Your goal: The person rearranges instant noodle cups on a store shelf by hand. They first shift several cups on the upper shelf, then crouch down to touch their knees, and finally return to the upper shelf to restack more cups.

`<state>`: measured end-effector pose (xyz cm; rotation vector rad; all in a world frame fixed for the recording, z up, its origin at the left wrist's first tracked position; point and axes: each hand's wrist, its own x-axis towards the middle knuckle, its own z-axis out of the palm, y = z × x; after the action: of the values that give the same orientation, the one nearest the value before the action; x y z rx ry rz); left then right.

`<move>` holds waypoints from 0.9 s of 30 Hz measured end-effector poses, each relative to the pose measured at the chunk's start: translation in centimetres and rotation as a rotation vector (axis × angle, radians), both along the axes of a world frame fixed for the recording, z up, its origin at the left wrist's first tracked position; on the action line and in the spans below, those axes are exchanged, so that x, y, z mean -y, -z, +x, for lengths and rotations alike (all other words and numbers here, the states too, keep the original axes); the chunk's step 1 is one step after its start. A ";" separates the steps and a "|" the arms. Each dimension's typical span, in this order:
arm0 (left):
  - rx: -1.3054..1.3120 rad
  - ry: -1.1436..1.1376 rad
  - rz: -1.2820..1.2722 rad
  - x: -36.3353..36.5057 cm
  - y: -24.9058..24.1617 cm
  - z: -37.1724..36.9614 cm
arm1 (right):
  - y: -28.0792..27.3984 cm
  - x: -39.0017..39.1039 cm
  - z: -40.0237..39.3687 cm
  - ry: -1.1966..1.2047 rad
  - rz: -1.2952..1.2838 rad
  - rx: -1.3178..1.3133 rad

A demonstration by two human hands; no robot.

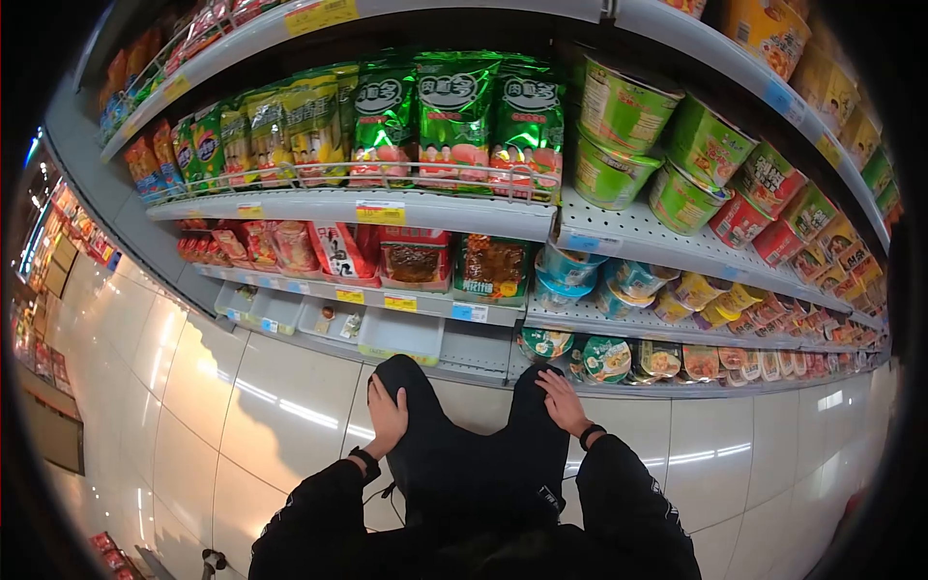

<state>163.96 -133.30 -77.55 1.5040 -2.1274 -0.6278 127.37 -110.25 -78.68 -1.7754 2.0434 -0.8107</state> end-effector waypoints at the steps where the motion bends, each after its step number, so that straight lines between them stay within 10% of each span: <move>1: 0.010 0.016 -0.020 -0.3 0.4 0.1 | 0.2 -0.2 0.1 0.018 0.000 0.012; 16: 0.162 0.113 0.142 -4.6 -2.9 1.7 | 1.2 -1.2 0.7 0.138 -0.004 0.009; 19: -0.074 0.281 0.068 -1.5 -3.7 2.2 | -2.8 -1.0 -2.3 0.018 0.280 0.888; 27: -0.547 0.482 0.071 2.4 -26.9 -7.5 | -19.3 -5.0 -6.7 -0.087 0.369 1.014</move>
<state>156.43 -135.66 -50.63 0.7125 -2.0263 -1.1401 120.71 -105.22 -59.41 -0.9203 1.2990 -0.9516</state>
